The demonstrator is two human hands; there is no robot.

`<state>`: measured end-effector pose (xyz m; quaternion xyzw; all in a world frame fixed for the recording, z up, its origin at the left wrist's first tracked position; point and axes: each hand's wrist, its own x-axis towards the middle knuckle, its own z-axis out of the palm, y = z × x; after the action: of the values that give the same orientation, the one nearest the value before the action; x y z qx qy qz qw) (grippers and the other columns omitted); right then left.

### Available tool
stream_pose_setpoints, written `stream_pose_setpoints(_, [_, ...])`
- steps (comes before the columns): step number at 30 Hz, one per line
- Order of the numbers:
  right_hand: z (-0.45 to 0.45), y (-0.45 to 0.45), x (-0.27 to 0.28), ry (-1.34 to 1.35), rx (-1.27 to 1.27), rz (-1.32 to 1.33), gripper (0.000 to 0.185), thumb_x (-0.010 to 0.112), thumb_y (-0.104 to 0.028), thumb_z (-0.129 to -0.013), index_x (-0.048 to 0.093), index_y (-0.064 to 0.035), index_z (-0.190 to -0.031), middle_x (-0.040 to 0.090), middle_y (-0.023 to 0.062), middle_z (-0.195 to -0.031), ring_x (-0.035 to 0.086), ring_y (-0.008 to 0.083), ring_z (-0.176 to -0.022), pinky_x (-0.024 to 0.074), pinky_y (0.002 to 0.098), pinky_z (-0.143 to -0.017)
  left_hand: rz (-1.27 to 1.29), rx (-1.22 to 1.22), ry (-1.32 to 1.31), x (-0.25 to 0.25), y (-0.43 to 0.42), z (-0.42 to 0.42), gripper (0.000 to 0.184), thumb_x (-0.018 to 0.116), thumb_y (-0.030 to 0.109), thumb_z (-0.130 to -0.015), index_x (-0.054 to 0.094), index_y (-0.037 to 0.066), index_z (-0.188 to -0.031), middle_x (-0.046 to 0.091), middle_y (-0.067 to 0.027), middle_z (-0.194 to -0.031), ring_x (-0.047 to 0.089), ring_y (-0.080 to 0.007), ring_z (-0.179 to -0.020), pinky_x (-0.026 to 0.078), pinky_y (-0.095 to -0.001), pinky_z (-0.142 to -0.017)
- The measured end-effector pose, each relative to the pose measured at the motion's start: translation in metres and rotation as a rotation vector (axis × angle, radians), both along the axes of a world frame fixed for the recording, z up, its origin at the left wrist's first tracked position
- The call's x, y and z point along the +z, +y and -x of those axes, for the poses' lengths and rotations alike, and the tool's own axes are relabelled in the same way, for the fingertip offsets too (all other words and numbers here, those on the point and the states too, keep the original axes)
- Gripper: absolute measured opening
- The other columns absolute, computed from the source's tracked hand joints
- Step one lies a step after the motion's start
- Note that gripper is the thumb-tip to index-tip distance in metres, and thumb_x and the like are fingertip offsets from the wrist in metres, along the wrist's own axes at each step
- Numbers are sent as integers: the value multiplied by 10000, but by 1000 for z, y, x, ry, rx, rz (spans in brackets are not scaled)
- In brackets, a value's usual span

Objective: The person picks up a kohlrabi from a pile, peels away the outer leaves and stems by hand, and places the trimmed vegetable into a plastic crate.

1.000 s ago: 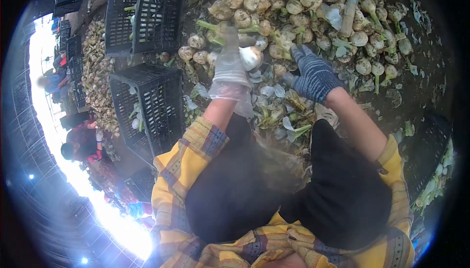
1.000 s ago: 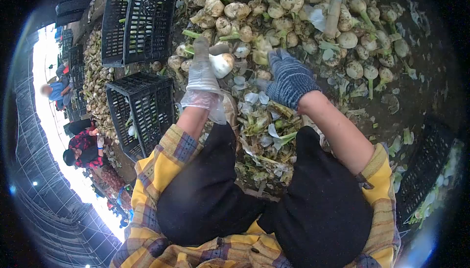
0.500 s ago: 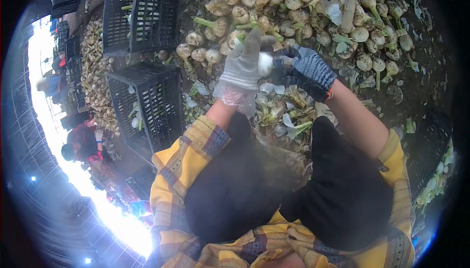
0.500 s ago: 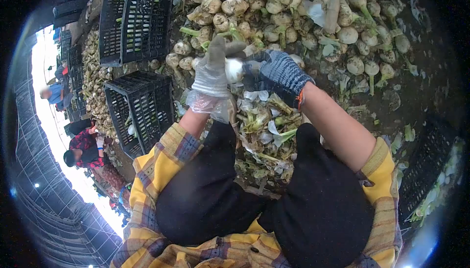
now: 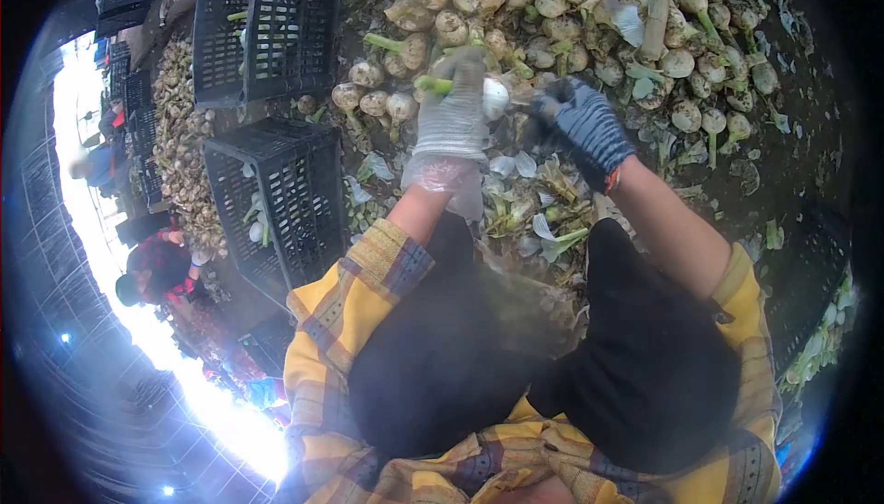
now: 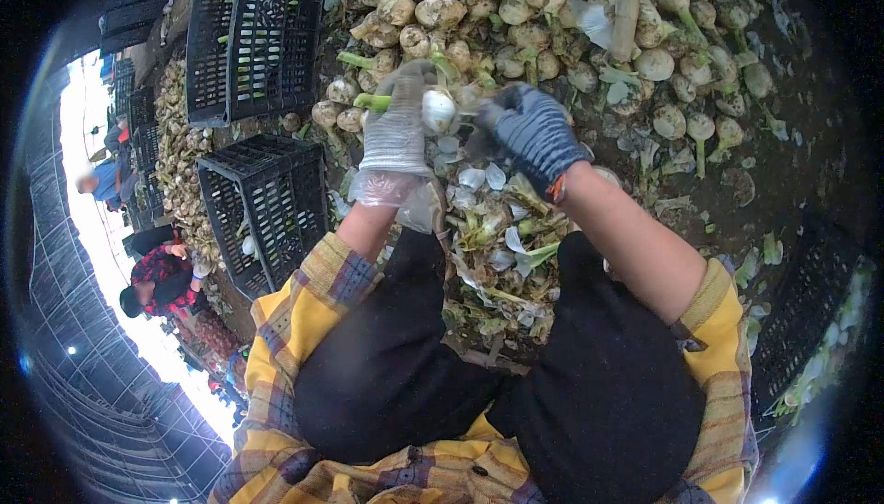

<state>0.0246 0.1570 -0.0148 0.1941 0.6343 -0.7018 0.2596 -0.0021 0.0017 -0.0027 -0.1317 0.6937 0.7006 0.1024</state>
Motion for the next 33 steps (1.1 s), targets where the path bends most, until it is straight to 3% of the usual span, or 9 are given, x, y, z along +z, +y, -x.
stream_pose_setpoints(5, [-2, 17, -76, 325, 179, -46, 297, 552, -270, -846, 555, 0, -968, 602, 100, -767, 603, 188, -677, 501, 303, -612, -55, 66, -260, 22, 4, 2, 416, 530, 394, -878, 531, 61, -1127, 565, -44, -866, 545, -87, -670, 466, -206, -544])
stream_pose_setpoints(8, [3, 10, -46, 587, 358, -88, 342, 580, -252, -800, 536, -46, -1070, 611, 128, -784, 607, 270, -704, 502, 346, -631, -80, -46, -220, 22, 3, -2, 438, 531, 412, -875, 526, 74, -1153, 558, -32, -848, 512, -59, -669, 447, -190, -559])
stream_pose_setpoints(11, [11, 7, -7, 408, 415, 116, 431, 627, -177, -746, 519, -103, -1157, 625, 134, -818, 615, 295, -709, 497, 365, -632, -101, -104, -192, 24, 5, -6, 459, 530, 428, -870, 526, 77, -1165, 550, -24, -888, 498, -54, -698, 440, -177, -581])
stream_pose_setpoints(13, [8, 0, 15, -281, 109, 589, 419, 647, -187, -737, 544, -116, -1137, 633, 105, -813, 624, 246, -703, 502, 336, -625, -116, -137, -195, 27, 7, -7, 462, 526, 431, -871, 526, 80, -1171, 544, -22, -915, 490, -56, -730, 435, -172, -599])
stream_pose_setpoints(15, [6, -6, -5, 506, 298, 244, 281, 622, -229, -783, 602, -96, -1030, 632, 47, -757, 618, 144, -667, 505, 269, -598, -143, -187, -206, 31, 5, -8, 456, 520, 428, -876, 527, 86, -1178, 537, -23, -941, 482, -59, -770, 434, -170, -625])
stream_pose_setpoints(20, [2, 3, 7, -166, 124, 523, 231, 612, -225, -787, 622, -93, -976, 630, 91, -746, 618, 215, -652, 493, 304, -583, -22, -212, -21, 4, 0, -6, 522, 405, 525, -891, 512, 106, -1183, 568, -39, -845, 559, -83, -694, 449, -198, -573])
stream_pose_setpoints(24, [2, 8, -19, 617, 459, -16, 226, 626, -231, -773, 630, -96, -954, 618, 133, -737, 610, 257, -646, 481, 343, -575, 46, -132, -168, 26, 7, -5, 497, 437, 500, -890, 534, 88, -1149, 573, -39, -836, 555, -82, -686, 452, -210, -573])
stream_pose_setpoints(27, [2, 9, -24, 729, 379, -44, 224, 629, -249, -771, 638, -92, -930, 614, 135, -707, 608, 248, -613, 477, 349, -557, -23, -73, -168, 22, 9, -6, 451, 470, 443, -897, 545, 65, -1132, 578, -36, -837, 548, -81, -696, 454, -216, -592])
stream_pose_setpoints(33, [11, 5, 21, 3, 308, -35, 331, 640, -303, -744, 632, 7, -860, 619, 127, -657, 599, 193, -551, 485, 317, -560, 266, -235, 96, 22, 12, -11, 390, 485, 365, -911, 562, 32, -1099, 597, -45, -884, 547, -74, -774, 446, -197, -652])
